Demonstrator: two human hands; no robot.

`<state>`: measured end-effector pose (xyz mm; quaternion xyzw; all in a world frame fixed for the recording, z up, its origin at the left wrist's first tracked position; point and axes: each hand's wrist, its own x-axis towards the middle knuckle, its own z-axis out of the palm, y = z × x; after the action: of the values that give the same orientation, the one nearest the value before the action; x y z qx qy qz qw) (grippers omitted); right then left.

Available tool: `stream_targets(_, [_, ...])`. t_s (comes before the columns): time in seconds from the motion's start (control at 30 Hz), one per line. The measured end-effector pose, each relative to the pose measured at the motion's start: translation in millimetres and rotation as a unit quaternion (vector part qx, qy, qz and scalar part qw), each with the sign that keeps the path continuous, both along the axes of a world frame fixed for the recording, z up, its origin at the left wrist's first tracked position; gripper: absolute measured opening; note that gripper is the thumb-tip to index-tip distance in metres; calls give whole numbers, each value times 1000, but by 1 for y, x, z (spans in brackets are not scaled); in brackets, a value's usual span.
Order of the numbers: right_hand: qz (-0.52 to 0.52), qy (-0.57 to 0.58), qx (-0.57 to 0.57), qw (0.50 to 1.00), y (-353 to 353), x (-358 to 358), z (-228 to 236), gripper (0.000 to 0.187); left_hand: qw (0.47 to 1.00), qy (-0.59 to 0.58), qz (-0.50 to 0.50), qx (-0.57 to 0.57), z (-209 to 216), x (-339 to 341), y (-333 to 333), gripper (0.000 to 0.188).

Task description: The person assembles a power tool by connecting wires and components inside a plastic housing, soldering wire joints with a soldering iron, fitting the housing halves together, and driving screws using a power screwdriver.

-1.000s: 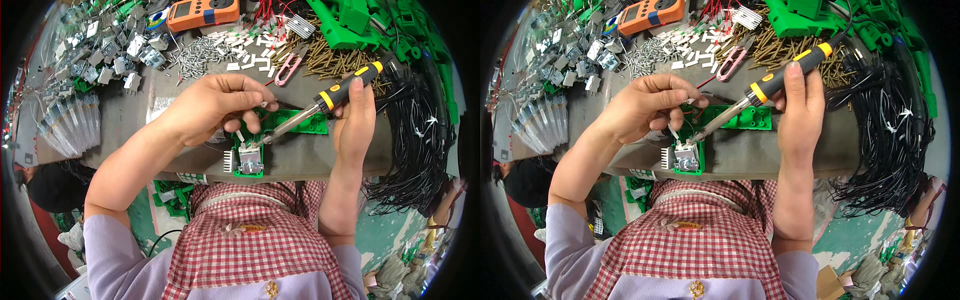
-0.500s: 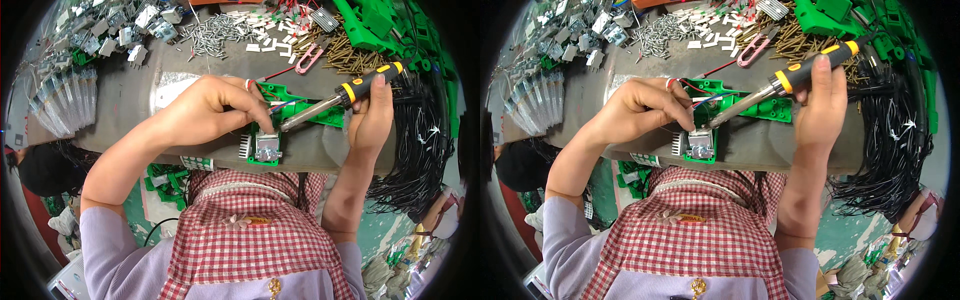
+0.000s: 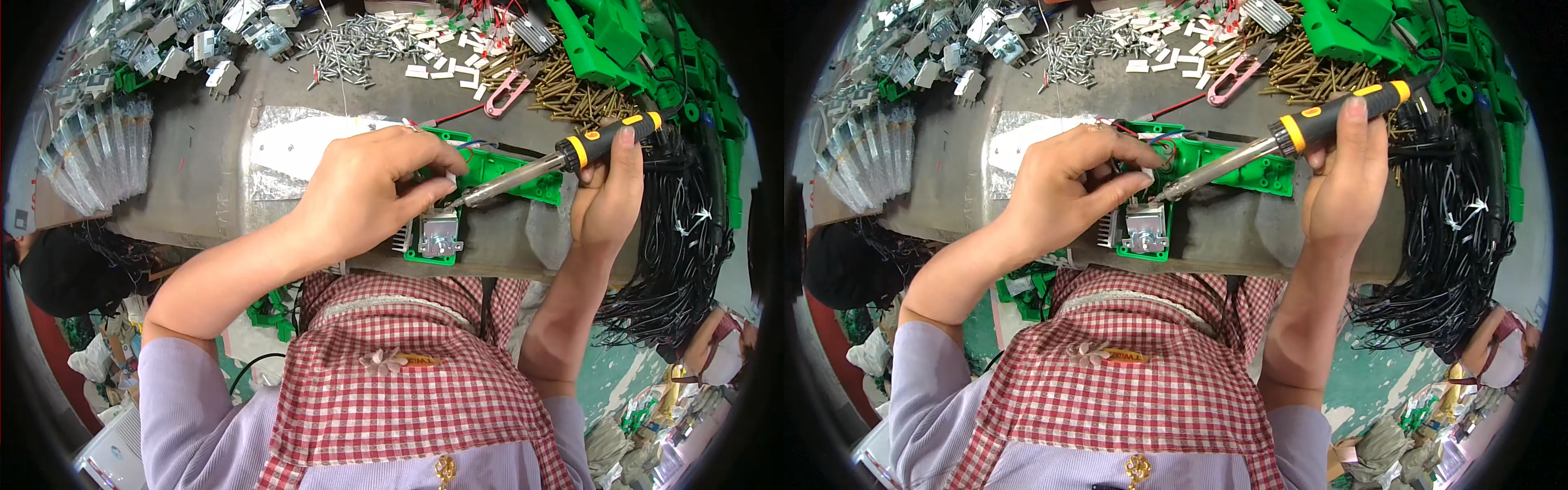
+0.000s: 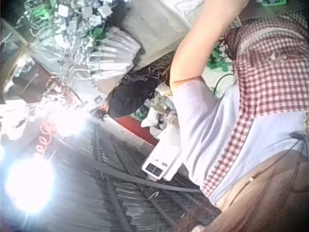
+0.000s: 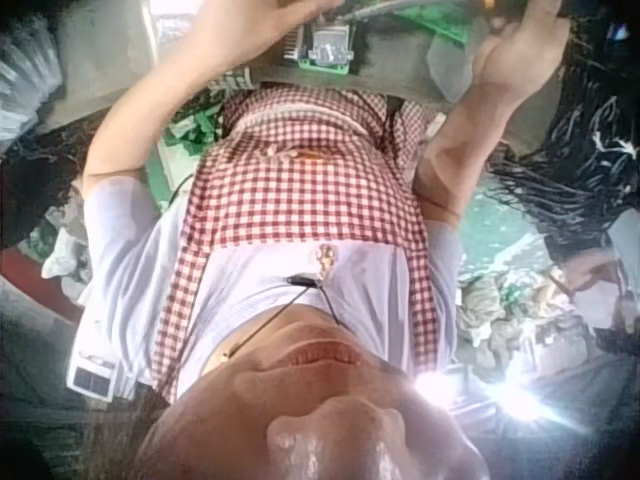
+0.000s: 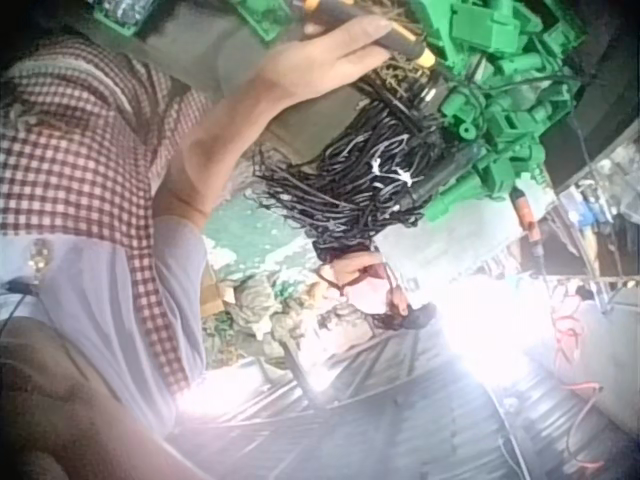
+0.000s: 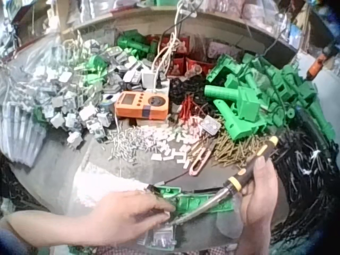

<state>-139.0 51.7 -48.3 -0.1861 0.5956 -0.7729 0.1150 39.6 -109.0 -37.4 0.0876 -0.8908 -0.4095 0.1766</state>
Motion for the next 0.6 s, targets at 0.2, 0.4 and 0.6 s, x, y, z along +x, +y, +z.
stream_targets(0.2, [-1,7,1,1000,0,-1,0,24,998,6,36,42,-4,0,8,17])
stream_targets(0.4, [-10,3,4,1000,-1,1,0,26,995,-48,28,85,2,2,6,14])
stream_targets(0.6, [3,4,-1,1000,1,1,-1,25,976,-76,44,198,0,1,1,13])
